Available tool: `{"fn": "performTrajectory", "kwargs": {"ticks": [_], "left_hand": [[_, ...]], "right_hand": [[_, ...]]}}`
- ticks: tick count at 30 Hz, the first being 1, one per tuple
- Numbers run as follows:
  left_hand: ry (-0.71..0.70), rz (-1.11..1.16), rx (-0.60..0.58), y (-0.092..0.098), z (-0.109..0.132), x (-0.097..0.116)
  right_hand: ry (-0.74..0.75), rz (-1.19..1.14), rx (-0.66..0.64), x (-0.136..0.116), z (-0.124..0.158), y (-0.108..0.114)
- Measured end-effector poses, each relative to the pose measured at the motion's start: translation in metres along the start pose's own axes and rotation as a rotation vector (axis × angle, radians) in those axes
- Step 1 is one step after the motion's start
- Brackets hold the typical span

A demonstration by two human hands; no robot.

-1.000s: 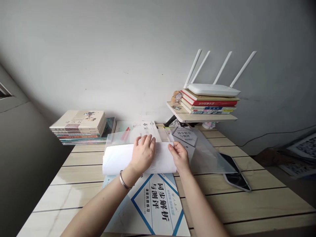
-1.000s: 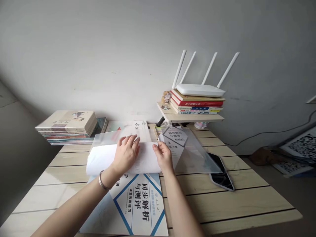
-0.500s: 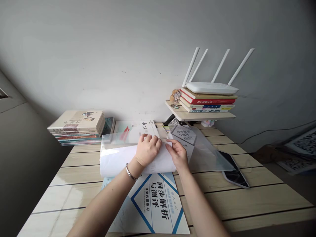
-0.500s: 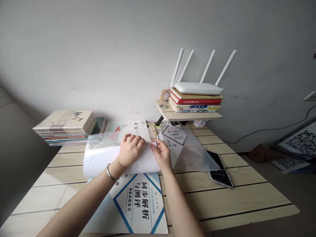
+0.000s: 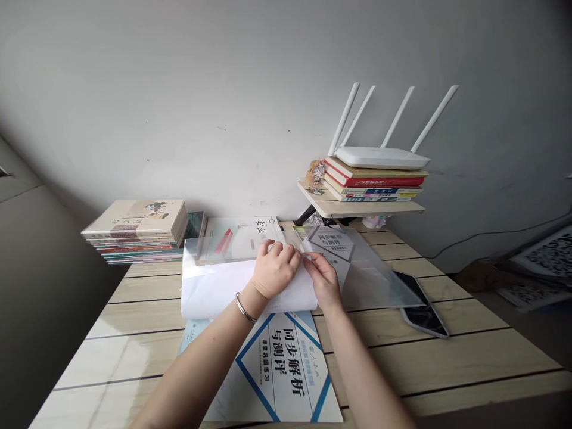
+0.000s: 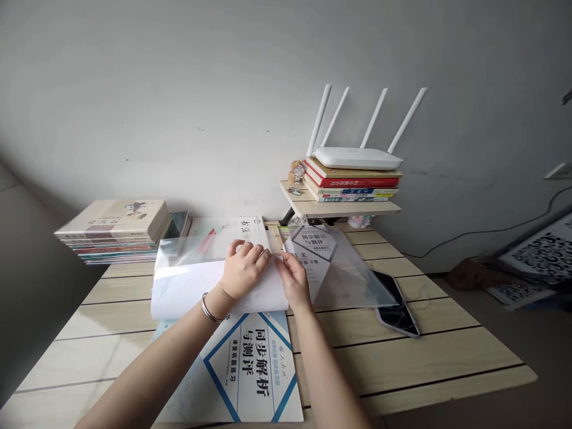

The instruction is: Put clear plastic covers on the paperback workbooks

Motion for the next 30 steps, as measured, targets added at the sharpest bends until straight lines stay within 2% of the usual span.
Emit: {"fn": "performTrajectory", "kwargs": {"ticks": [7, 14, 21, 25, 30], "left_hand": [[-0.079, 0.008, 0.031, 0.001, -0.005, 0.007], [-0.081, -0.007, 0.031, 0.0, -0.007, 0.008], [-0.097, 0.014, 0.056, 0.0, -0.009, 0.011], [-0.086, 0.007, 0.077, 0.002, -0.01, 0.009], [-0.074, 0.005, 0.064, 0.0, -0.009, 0.007]], "right_hand": [[0.038, 0.078, -0.034, -0.005, 0.0, -0.002], [0.071, 0.118, 0.055, -0.013, 0.003, 0.005], [0.086, 0.227, 0.045, -0.02, 0.003, 0.0], [0.11, 0.377, 0.15, -0.025, 0.008, 0.005], [0.246, 0.613, 0.299, -0.045, 0.02, 0.006]]}}
Point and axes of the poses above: each hand's wrist, its own z-axis away from the middle knuckle, its own y-axis out of the back of the hand, x = y × z, the point moved 10 cm from there along -z, towards the middle knuckle, and after that the axes turned 5 degrees about -x, right-handed, at the moved point
